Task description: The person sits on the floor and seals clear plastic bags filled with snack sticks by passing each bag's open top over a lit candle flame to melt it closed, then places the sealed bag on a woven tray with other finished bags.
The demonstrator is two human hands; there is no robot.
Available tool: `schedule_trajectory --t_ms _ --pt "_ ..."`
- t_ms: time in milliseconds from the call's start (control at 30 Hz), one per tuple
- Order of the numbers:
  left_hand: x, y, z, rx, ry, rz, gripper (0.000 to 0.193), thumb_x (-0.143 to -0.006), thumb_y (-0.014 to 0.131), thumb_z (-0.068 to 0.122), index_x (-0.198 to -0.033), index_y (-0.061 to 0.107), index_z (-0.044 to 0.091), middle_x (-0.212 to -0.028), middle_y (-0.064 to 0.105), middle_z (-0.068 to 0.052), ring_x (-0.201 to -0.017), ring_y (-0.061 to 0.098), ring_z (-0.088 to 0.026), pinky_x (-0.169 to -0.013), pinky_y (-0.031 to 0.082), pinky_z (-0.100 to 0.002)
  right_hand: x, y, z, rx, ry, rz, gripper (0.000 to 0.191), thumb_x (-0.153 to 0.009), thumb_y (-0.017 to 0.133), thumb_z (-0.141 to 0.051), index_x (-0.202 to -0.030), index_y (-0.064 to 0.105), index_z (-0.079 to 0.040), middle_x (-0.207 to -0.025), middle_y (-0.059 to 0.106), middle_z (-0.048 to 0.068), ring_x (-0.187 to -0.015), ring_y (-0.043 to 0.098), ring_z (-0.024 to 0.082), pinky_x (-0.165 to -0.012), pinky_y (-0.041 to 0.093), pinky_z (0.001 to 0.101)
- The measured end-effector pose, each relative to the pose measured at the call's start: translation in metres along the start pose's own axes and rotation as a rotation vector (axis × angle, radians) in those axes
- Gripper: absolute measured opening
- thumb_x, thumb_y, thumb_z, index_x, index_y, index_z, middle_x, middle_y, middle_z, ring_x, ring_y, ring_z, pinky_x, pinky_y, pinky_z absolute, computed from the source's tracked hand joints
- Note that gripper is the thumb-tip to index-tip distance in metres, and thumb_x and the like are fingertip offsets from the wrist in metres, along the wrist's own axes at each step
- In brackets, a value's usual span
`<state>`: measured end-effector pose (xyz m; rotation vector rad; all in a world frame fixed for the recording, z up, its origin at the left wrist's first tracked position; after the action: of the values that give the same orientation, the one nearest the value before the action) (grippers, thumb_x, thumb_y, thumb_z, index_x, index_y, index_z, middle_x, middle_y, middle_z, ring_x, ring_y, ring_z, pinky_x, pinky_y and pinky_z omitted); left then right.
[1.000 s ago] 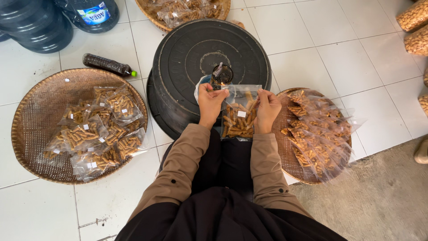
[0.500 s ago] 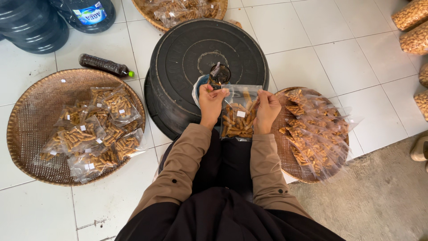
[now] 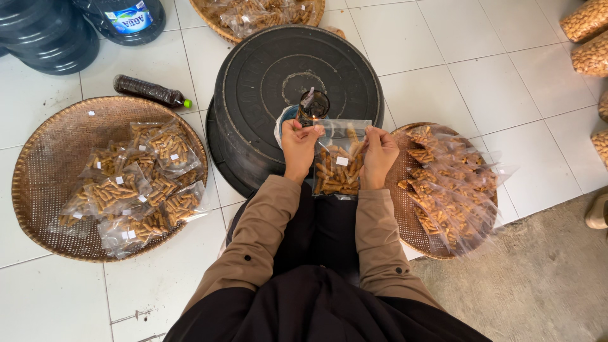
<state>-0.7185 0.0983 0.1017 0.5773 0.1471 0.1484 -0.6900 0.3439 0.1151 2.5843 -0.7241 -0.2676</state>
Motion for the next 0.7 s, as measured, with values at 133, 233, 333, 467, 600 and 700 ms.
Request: schedule_trajectory --t_ms 133,233,333,467,600,700 --pt "0.001 -0.004 0.002 -0.016 0.016 0.007 0.038 -0.096 0.071 0.001 -0.104 0.034 0.008 -0.098 0.076 -0.021 -0.092 0.073 -0.018 -0.087 0.057 -0.029 0.002 0.001 0.001 0.025 0.002 0.005 0.009 -0.093 0.073 -0.004 -0.088 0.073 0.003 -0.072 0.066 0.002 -0.058 0.053 0.005 -0.050 0.038 0.0204" --pt "0.002 -0.008 0.002 -0.017 0.016 0.008 0.038 -0.096 0.071 0.002 -0.104 0.034 0.008 -0.098 0.076 -0.020 -0.092 0.073 -0.018 -0.087 0.057 -0.028 0.005 0.004 0.003 0.043 0.001 -0.003 0.009 -0.093 0.073 -0.005 -0.088 0.072 0.002 -0.071 0.066 0.002 -0.057 0.054 0.006 -0.050 0.040 0.0212" --pt "0.002 -0.011 0.003 -0.038 0.021 0.019 0.038 -0.096 0.071 0.002 -0.104 0.034 0.007 -0.097 0.076 -0.020 -0.092 0.073 -0.017 -0.087 0.057 -0.028 0.005 0.005 0.006 0.017 0.020 0.001 0.007 -0.092 0.073 -0.004 -0.089 0.073 0.002 -0.073 0.066 0.002 -0.059 0.054 0.005 -0.050 0.038 0.0203" --pt "0.002 -0.012 0.006 -0.005 0.029 0.019 0.038 -0.096 0.071 0.002 -0.104 0.034 0.007 -0.096 0.076 -0.020 -0.090 0.073 -0.018 -0.087 0.058 -0.029 0.005 0.008 0.006 0.011 0.012 -0.013 0.007 -0.092 0.073 -0.004 -0.089 0.073 0.002 -0.073 0.067 0.002 -0.059 0.054 0.005 -0.051 0.039 0.0202" --pt "0.004 -0.013 0.011 0.001 0.045 0.013 0.038 -0.096 0.071 0.002 -0.103 0.034 0.007 -0.095 0.076 -0.020 -0.091 0.074 -0.018 -0.087 0.059 -0.030 0.008 0.011 0.006 0.023 -0.003 -0.023 0.007 -0.092 0.073 -0.004 -0.089 0.073 0.002 -0.072 0.067 0.002 -0.057 0.054 0.006 -0.051 0.039 0.0205" --pt "0.005 -0.015 0.017 -0.002 0.060 0.031 0.039 -0.096 0.071 0.001 -0.104 0.034 0.007 -0.096 0.075 -0.020 -0.090 0.072 -0.018 -0.086 0.058 -0.030 0.010 0.013 0.009 0.005 0.015 -0.025 0.008 -0.092 0.073 -0.005 -0.088 0.073 0.002 -0.071 0.066 0.002 -0.056 0.053 0.006 -0.050 0.038 0.0205"
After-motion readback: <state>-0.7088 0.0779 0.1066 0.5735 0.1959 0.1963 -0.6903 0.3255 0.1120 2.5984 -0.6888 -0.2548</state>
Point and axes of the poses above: each hand's wrist, its own x-axis away from the middle knuckle, its own y-axis out of the palm, z = x × y, the point moved 10 cm from there along -x, towards the middle knuckle
